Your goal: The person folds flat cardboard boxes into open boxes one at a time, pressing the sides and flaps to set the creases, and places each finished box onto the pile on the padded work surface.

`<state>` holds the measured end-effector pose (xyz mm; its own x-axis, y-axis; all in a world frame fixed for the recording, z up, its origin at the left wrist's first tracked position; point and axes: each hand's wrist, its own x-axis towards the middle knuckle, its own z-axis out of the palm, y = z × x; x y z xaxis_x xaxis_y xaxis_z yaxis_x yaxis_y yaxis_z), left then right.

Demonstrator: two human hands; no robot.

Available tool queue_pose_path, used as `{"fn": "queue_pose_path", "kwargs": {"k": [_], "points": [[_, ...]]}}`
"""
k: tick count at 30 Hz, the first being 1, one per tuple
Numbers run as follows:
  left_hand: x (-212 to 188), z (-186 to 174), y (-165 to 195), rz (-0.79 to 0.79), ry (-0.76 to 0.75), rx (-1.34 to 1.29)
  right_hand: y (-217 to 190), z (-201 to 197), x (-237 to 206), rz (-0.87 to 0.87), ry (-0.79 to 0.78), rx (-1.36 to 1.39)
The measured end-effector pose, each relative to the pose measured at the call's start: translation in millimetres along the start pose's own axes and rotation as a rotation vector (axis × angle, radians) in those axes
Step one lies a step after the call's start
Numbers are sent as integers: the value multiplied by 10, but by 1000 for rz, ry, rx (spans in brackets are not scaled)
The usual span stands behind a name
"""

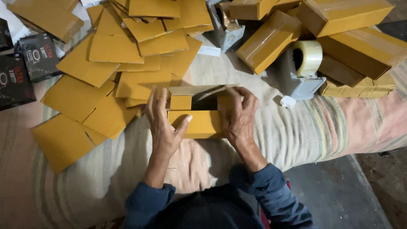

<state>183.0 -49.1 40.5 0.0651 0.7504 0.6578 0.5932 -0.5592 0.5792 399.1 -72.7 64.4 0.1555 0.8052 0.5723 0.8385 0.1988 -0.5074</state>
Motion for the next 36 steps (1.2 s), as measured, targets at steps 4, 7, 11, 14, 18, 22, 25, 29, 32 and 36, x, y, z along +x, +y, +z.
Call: {"fn": "queue_pose_path", "kwargs": {"k": [4,7,11,14,18,22,25,29,32,36], "points": [[161,31,-67,128,-116,93,93,101,-132,-84,110,-121],[149,78,-161,-28,-317,33,131,98,-128,-87,47,-205],[-50,144,-248,-88,-233,-139,121,61,-75,59,-39,68],[-129,141,-284,-109,-154,-364,155,38,-44,685,-278,599],[-102,107,-264,-157,-110,-513,280,77,31,435,-296,580],[-16,111,-251,-316,-162,-393,323,208,158,106,-330,54],[15,155,-279,-287,-163,-372,196,362,270,-121,-342,-421],[-22,169,-328,-230,-149,-317,-286,767,206,-229,-356,-330],[-32,127,-344,-270,-98,-272,-513,986,194,-312,-451,-319],[-29,14,-279,-225,-150,-209,-376,890,246,-356,-462,-271]]}}
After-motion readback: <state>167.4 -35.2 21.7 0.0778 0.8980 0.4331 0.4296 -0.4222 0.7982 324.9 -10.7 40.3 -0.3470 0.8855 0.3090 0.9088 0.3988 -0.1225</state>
